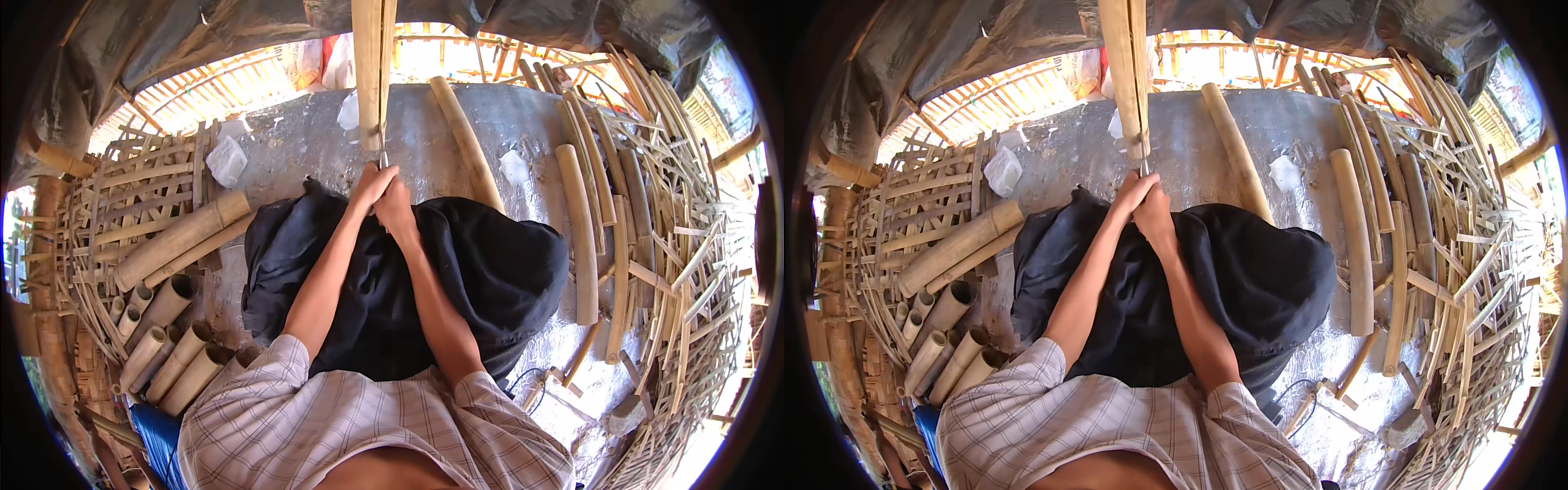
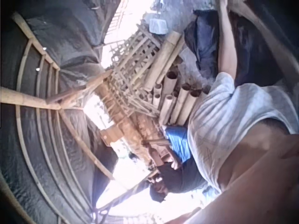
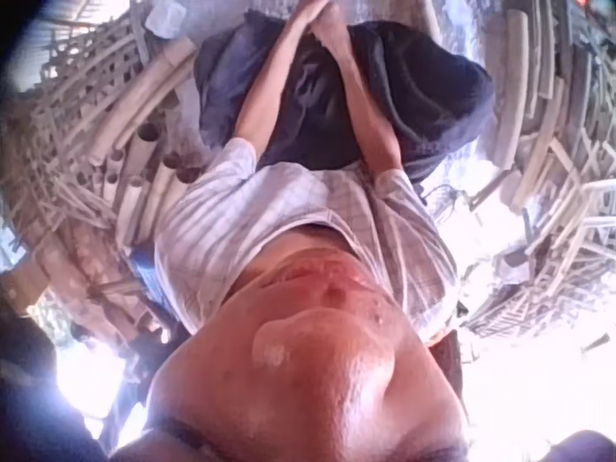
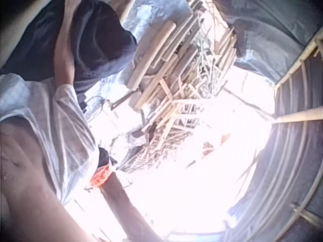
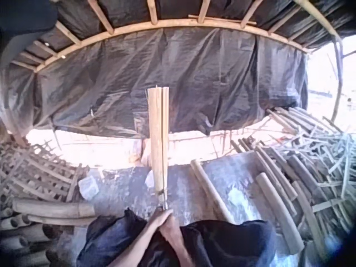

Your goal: The person uses a knife to shave and shape bamboo stalks while sitting among piles of bamboo materials.

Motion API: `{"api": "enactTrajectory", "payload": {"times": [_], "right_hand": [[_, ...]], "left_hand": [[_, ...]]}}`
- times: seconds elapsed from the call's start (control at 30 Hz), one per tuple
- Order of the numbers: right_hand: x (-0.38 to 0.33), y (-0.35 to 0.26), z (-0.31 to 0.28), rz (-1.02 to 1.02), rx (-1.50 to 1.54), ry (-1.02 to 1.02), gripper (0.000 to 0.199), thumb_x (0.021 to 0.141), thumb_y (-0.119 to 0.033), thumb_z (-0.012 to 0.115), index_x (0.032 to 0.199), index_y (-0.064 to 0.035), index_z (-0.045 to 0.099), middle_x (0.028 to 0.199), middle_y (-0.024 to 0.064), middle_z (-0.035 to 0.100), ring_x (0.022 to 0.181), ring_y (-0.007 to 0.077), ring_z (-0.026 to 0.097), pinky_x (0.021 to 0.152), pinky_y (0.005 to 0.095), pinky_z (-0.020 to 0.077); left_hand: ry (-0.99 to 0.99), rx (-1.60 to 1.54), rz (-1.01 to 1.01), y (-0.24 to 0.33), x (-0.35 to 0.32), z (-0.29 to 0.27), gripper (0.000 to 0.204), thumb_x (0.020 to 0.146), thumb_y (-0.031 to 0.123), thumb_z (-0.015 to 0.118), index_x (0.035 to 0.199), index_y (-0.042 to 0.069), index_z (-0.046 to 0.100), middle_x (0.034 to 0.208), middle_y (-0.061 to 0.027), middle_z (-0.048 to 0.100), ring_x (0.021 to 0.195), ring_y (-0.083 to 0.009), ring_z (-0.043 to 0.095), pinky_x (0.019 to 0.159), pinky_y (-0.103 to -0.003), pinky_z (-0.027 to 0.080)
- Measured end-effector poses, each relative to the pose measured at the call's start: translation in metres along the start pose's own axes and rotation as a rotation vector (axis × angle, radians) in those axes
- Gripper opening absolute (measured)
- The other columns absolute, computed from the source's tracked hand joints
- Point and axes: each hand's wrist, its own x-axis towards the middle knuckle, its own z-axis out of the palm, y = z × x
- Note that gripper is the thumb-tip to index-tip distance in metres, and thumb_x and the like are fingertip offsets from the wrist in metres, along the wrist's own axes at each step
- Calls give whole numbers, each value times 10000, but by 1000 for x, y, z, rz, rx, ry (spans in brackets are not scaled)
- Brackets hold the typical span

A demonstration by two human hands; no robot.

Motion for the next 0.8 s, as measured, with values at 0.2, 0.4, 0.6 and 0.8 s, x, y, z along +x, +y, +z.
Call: {"api": "enactTrajectory", "payload": {"times": [0.2,0.4,0.6,0.8], "right_hand": [[-2,-13,7,-281,17,68,240,930,-70,594,1093,104,568,936,355,682,958,511,680,727,515,552],[5,24,21,-68,-111,83,232,878,-113,630,913,112,585,876,376,651,934,559,635,748,571,528],[21,67,38,-2,-125,-1,253,852,-136,629,827,108,564,633,233,643,509,341,676,472,460,526],[18,62,36,84,-61,-36,277,852,-147,654,762,97,559,590,214,627,461,315,656,437,445,519]], "left_hand": [[-33,46,148,33,-12,-20,306,928,301,681,798,35,602,729,-15,602,696,-115,576,609,-368,454],[-102,571,30,50,-26,-96,407,907,407,791,1042,55,638,831,-59,701,779,-133,647,727,-320,510],[426,252,425,143,-65,-201,489,924,439,765,1094,-6,654,994,-130,735,922,-201,705,819,-319,531],[474,275,870,278,-60,-195,362,963,350,726,1104,20,680,1063,-131,740,1039,-214,709,877,-330,531]]}}
